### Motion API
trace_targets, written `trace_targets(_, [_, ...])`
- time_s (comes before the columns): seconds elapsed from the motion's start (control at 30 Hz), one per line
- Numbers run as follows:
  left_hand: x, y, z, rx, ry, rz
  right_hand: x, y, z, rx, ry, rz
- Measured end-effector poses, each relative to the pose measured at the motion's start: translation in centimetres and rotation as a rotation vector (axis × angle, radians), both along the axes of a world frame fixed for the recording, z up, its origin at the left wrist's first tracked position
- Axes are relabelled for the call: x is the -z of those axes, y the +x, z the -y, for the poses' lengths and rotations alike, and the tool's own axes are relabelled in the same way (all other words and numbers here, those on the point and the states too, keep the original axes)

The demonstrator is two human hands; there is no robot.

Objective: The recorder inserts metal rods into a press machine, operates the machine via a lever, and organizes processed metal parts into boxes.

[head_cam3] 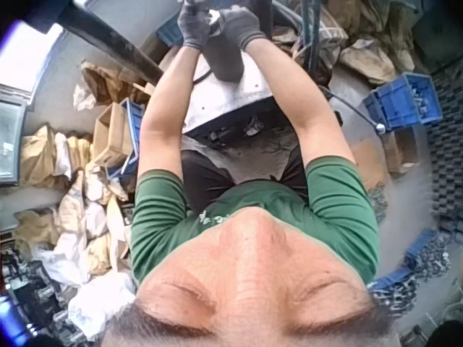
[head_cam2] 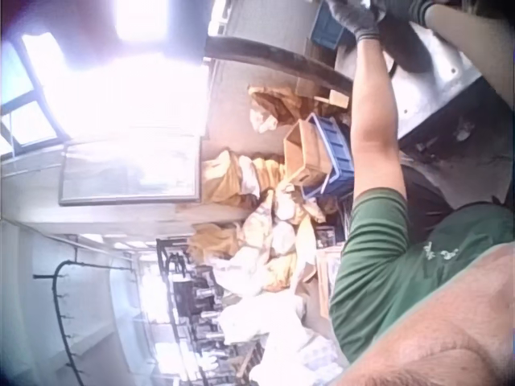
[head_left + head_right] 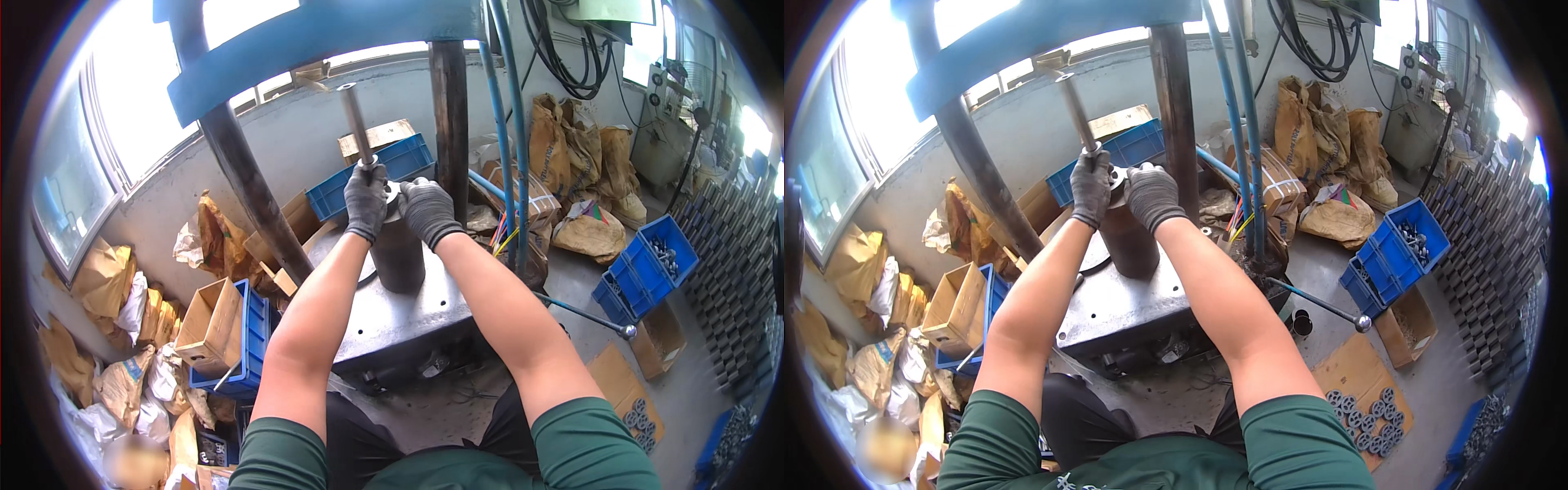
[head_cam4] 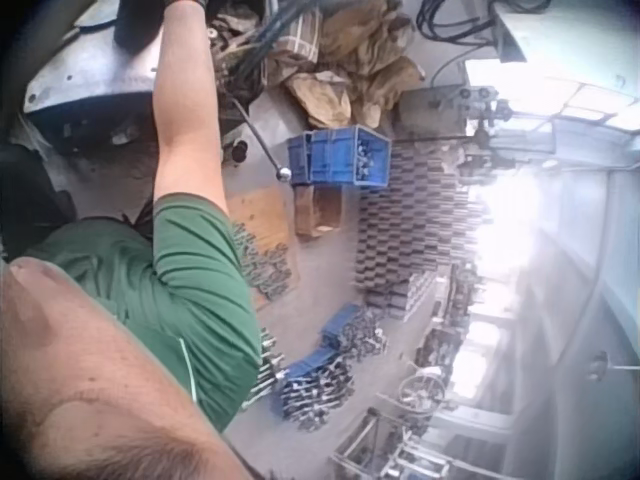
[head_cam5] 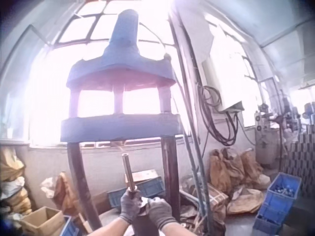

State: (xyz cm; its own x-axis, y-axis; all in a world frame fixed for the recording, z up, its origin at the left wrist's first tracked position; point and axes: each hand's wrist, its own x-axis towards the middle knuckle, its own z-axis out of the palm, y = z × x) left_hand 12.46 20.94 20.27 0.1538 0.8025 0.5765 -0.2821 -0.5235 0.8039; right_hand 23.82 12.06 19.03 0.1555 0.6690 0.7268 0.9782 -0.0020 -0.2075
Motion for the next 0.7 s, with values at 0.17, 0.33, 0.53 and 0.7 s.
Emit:
trace_targets(0.17, [-0.5, -0.6, 0.4, 0.083, 0.177, 0.415, 0.2, 0.0, 0.0, -0.082, -0.023, -0.151])
trace_targets(0.33, [-4.2, 0.4, 2.4, -0.2, 0.003, 0.427, 0.3, 0.7, 0.7, -0.182, -0.074, -0.358])
trace_targets(0.53, [-4.6, 0.9, 1.2, -0.234, -0.115, 0.366, -0.6, -0.3, 1.5, -0.166, -0.152, -0.398])
trace_targets(0.7, [-4.9, 1.2, 0.9, -0.287, -0.125, 0.36, -0.3, -0.3, 1.5, -0.154, -0.126, -0.387])
